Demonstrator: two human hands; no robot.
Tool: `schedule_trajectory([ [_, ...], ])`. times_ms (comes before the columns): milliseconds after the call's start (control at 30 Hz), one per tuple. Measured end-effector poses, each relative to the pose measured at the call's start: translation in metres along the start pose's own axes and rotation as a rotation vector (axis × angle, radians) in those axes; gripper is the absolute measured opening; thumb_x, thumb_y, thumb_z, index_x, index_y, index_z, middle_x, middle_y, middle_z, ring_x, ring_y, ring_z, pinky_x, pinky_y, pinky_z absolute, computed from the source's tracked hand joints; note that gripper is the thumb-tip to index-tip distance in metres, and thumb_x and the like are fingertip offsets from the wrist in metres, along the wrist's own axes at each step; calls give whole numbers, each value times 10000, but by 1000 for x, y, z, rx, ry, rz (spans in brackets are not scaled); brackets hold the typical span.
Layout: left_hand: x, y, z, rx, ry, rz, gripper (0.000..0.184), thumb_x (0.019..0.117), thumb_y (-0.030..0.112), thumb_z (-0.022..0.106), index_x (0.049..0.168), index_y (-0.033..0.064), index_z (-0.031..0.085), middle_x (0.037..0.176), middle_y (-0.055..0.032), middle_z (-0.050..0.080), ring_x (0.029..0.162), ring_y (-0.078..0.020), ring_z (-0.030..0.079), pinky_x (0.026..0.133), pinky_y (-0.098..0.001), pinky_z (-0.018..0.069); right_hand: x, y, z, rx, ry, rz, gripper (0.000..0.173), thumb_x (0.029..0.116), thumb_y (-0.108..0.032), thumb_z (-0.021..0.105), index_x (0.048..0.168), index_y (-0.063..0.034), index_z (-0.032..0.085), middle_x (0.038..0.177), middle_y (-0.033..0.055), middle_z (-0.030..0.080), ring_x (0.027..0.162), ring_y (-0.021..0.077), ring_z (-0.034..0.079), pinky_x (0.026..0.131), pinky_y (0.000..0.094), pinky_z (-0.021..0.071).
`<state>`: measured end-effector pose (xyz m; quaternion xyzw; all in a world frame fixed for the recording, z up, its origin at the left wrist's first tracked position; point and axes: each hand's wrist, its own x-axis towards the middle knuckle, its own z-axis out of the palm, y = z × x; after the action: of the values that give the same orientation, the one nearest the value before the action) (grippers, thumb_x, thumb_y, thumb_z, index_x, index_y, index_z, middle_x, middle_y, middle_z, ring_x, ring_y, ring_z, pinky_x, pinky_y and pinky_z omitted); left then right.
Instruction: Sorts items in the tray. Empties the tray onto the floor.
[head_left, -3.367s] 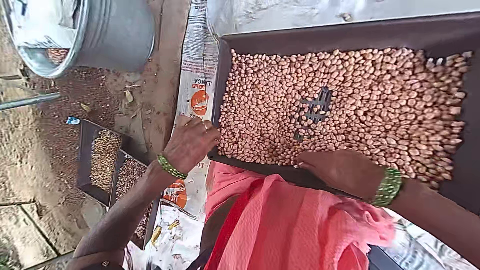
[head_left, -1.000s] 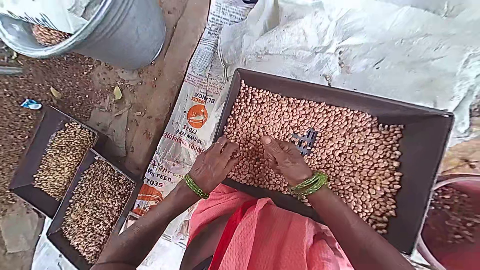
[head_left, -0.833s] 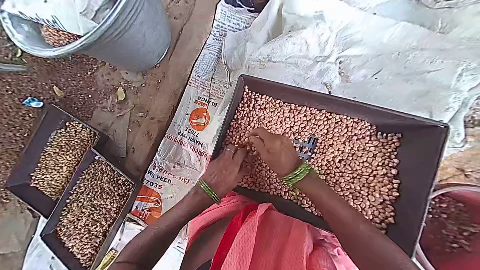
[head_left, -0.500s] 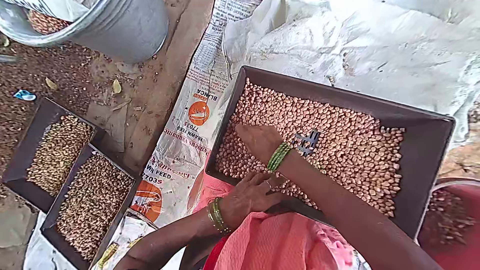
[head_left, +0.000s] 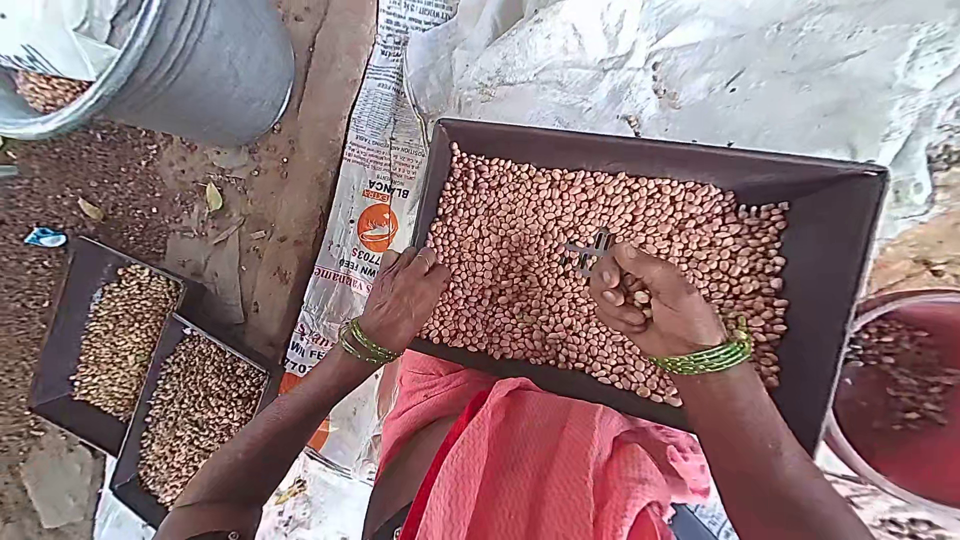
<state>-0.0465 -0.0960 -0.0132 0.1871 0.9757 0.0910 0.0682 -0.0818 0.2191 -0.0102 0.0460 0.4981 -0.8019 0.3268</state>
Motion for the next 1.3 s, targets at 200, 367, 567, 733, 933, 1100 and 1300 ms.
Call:
schedule_trajectory([
  [200, 0, 1, 4, 33, -4, 29, 158, 970, 138, 660, 1048, 38, 755, 992, -200, 675, 949, -397, 654, 806, -549, 478, 3, 11, 14, -99, 25, 41, 474, 1109, -348, 327, 714, -192, 536, 599, -89, 480, 417, -26, 338, 391, 115, 292],
  [367, 1, 10, -8, -61, 39, 0, 204, 929, 219, 650, 997, 59, 758, 968, -189, 687, 918, -389, 662, 784, -568, 466, 9, 14, 36, -124, 92, 113, 495, 1120, -314, 323, 713, -144, 547, 542, -74, 467, 396, -19, 336, 385, 126, 286],
  [567, 16, 48, -54, -362, 74, 178, 393, 998, 354, 620, 1293, 105, 694, 1146, -112, 681, 991, -240, 667, 886, -434, 549, 9, 19, 41, -13, -41, 163, 598, 1109, -503, 126, 880, -180, 575, 643, -96, 554, 428, -43, 367, 390, 116, 290],
  [733, 15, 43, -32, -270, -387, 402, 292, 1050, 254, 514, 1123, 112, 758, 1060, -147, 718, 1010, -352, 696, 852, -550, 562, -32, -16, -14, 32, 166, -103, 560, 1124, -454, 225, 680, -228, 480, 586, -107, 481, 434, -12, 378, 399, 138, 325],
  [933, 58, 114, -8, -85, -822, 525, 369, 1003, 9, 512, 1302, 134, 687, 1325, -225, 621, 1307, -473, 515, 969, -640, 461, -97, -27, -61, 73, 336, -340, 550, 1126, -421, 297, 651, -216, 484, 573, -90, 475, 427, 4, 395, 393, 142, 332],
  [1100, 109, 147, 9, -205, -387, 739, 327, 930, -21, 611, 1150, 162, 769, 1311, -172, 640, 1227, -398, 592, 910, -567, 523, -124, -24, -65, -17, 423, -401, 522, 1112, -429, 353, 643, -235, 474, 558, -109, 439, 425, -6, 365, 404, 138, 319],
  [1300, 92, 79, -47, -195, -142, 367, 298, 1044, 142, 506, 1289, 112, 674, 1295, -160, 641, 1138, -407, 638, 877, -600, 541, -125, -18, -71, -220, 507, -404, 464, 1096, -396, 408, 659, -257, 478, 537, -130, 412, 418, -21, 327, 394, 136, 285],
])
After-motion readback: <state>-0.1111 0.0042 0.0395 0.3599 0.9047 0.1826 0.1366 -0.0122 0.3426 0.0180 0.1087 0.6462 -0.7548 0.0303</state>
